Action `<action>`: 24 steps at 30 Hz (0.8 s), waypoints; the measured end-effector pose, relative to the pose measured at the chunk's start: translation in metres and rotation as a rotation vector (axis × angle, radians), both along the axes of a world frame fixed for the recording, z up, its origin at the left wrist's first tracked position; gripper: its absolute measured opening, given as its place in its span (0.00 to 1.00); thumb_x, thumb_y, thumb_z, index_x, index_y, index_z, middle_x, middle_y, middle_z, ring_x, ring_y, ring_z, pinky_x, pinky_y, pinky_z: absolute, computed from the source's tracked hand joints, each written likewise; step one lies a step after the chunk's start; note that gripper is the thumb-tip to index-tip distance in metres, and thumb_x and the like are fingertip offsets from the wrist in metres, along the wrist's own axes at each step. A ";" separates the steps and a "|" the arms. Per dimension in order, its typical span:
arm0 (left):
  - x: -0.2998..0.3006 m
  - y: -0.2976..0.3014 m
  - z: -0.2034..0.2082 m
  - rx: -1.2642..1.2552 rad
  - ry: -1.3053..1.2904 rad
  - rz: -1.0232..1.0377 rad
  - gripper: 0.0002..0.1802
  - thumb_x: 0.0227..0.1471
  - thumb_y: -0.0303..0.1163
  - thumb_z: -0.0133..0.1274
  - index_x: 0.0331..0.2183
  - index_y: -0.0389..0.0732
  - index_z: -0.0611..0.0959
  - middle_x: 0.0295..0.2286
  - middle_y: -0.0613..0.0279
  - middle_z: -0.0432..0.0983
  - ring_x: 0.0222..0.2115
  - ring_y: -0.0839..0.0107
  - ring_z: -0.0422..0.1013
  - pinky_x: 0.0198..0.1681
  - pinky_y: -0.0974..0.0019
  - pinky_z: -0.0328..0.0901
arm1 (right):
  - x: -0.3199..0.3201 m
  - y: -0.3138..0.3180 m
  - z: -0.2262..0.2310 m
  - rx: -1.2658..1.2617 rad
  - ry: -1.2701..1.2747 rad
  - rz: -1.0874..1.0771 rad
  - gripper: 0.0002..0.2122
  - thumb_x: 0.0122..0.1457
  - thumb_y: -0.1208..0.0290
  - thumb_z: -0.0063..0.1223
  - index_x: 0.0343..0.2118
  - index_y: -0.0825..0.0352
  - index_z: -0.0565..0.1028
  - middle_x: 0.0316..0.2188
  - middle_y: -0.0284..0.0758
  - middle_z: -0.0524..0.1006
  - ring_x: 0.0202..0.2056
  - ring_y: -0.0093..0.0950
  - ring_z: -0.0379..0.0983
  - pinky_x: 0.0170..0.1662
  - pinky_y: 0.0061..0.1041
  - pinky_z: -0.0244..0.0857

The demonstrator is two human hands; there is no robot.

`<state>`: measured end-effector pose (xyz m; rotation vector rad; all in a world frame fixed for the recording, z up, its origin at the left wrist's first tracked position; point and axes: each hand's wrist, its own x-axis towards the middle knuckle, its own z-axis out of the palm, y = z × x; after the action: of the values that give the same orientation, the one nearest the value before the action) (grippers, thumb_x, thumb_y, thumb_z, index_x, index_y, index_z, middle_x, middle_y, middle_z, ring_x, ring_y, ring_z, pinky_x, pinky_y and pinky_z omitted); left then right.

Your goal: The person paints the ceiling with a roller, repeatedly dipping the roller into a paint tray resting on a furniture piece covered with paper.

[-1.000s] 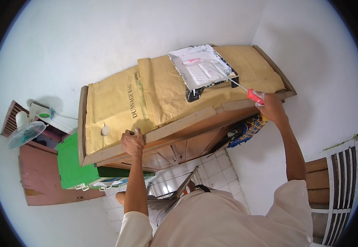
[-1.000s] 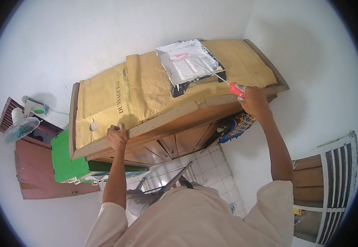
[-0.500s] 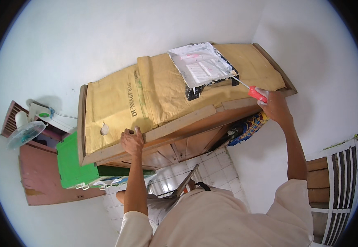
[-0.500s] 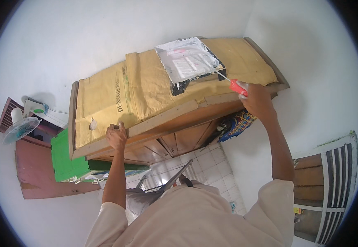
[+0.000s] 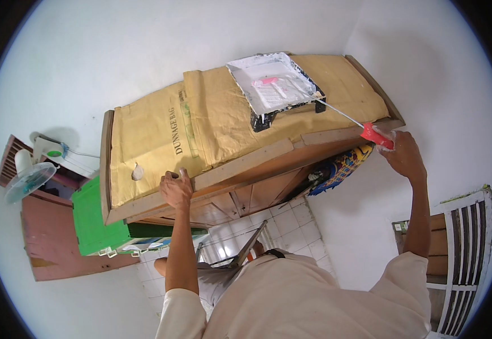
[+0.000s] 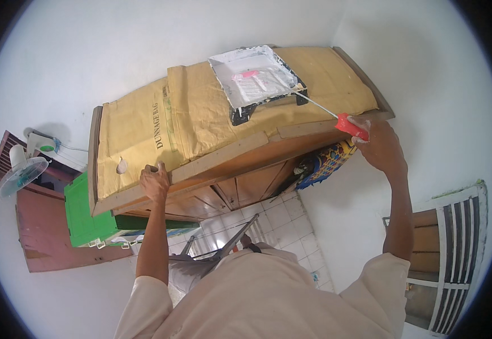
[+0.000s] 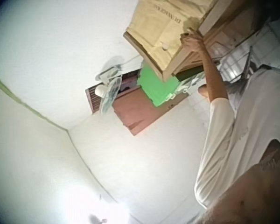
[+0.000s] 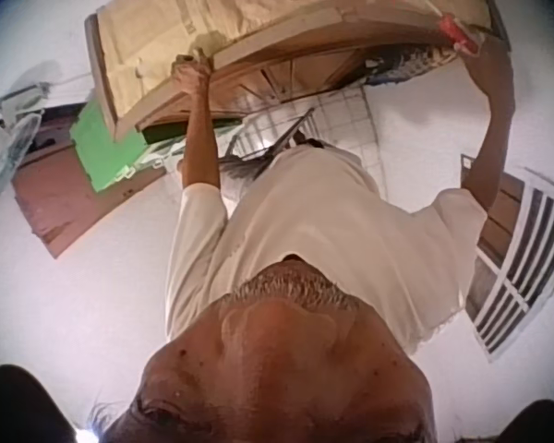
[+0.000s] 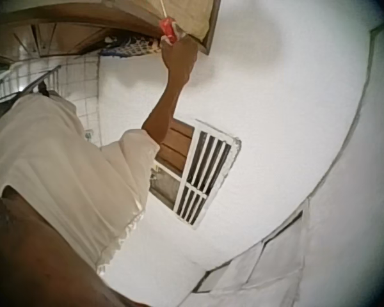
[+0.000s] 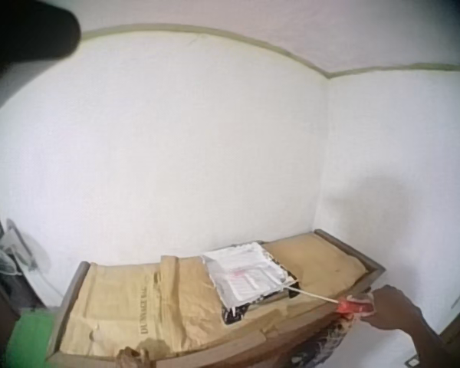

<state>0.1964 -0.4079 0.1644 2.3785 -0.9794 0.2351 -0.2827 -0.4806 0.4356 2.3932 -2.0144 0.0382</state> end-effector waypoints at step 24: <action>0.002 0.002 0.000 -0.050 -0.070 -0.050 0.18 0.45 0.44 0.56 0.20 0.37 0.76 0.21 0.52 0.73 0.26 0.54 0.71 0.34 0.56 0.65 | -0.002 0.035 -0.031 0.001 -0.045 0.044 0.24 0.48 0.77 0.55 0.52 0.62 0.70 0.29 0.49 0.75 0.32 0.46 0.72 0.38 0.40 0.67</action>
<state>0.1982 -0.4054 0.1639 2.3113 -1.0522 0.3214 -0.2846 -0.4459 0.4049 2.4589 -1.9806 0.0927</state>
